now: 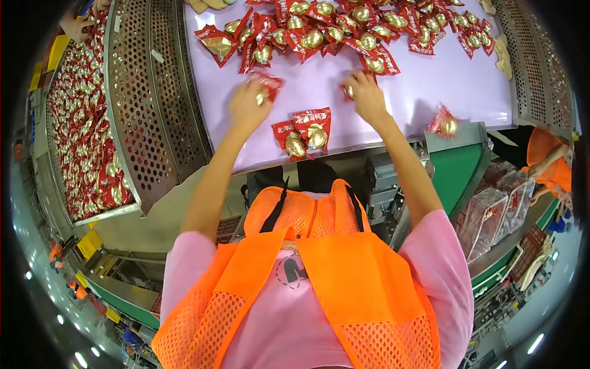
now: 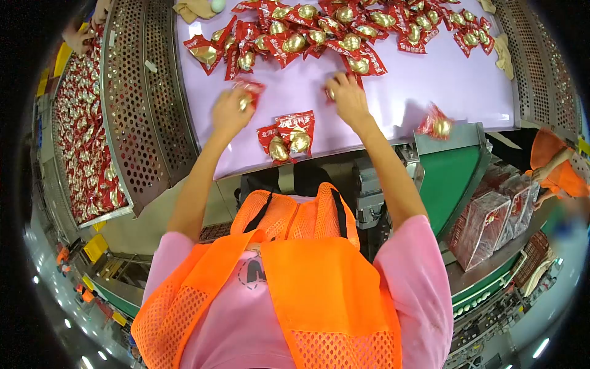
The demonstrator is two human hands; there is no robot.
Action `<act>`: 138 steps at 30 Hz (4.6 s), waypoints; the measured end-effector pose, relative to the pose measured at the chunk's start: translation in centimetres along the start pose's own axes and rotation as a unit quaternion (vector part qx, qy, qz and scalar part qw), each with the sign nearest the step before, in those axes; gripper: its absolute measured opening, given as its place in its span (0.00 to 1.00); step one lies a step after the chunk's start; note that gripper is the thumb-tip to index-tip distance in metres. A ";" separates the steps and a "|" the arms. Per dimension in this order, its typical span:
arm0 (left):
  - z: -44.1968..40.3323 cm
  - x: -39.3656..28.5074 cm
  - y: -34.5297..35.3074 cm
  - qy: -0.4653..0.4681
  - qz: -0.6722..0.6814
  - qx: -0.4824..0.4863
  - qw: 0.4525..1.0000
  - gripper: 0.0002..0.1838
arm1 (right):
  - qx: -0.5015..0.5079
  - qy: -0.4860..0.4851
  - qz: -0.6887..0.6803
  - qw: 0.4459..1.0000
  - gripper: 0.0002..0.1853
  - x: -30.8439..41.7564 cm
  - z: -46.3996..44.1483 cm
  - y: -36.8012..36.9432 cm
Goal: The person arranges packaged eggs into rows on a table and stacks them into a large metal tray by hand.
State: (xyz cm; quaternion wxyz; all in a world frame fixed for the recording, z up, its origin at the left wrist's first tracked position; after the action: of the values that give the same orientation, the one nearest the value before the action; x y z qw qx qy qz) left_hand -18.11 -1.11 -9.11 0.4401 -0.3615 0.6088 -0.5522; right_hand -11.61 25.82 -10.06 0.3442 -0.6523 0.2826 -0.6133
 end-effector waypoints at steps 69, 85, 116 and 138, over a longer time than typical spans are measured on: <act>14.7 1.9 -1.1 0.057 0.154 0.089 0.982 0.41 | 0.118 -0.164 0.010 0.979 0.40 8.4 9.0 4.7; 14.6 2.6 -0.9 0.090 0.153 0.062 0.982 0.34 | 0.145 -0.208 -0.037 0.967 0.42 7.9 9.5 4.1; 12.4 -5.3 3.5 0.202 0.021 0.098 0.974 0.36 | 0.153 -0.164 -0.037 0.974 0.38 7.1 8.3 6.0; 7.2 -6.0 -0.5 0.193 0.088 0.039 0.977 0.32 | 0.108 -0.127 -0.078 0.983 0.33 7.8 4.7 3.6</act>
State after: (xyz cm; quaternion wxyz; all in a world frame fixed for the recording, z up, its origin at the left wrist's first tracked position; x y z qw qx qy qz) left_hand -9.33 1.86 -7.78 0.3752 -0.1757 0.6895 -0.5941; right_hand -6.08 17.96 -8.21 0.3969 -0.7042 0.1173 -0.5770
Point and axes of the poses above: each hand's wrist, its own z-axis away from the middle knuckle, its own y-axis out of the palm, x = y × z, the point moved 10 cm from there along -z, towards the middle knuckle, and after that the axes turned 15 degrees about -z, right-handed, at the moved point
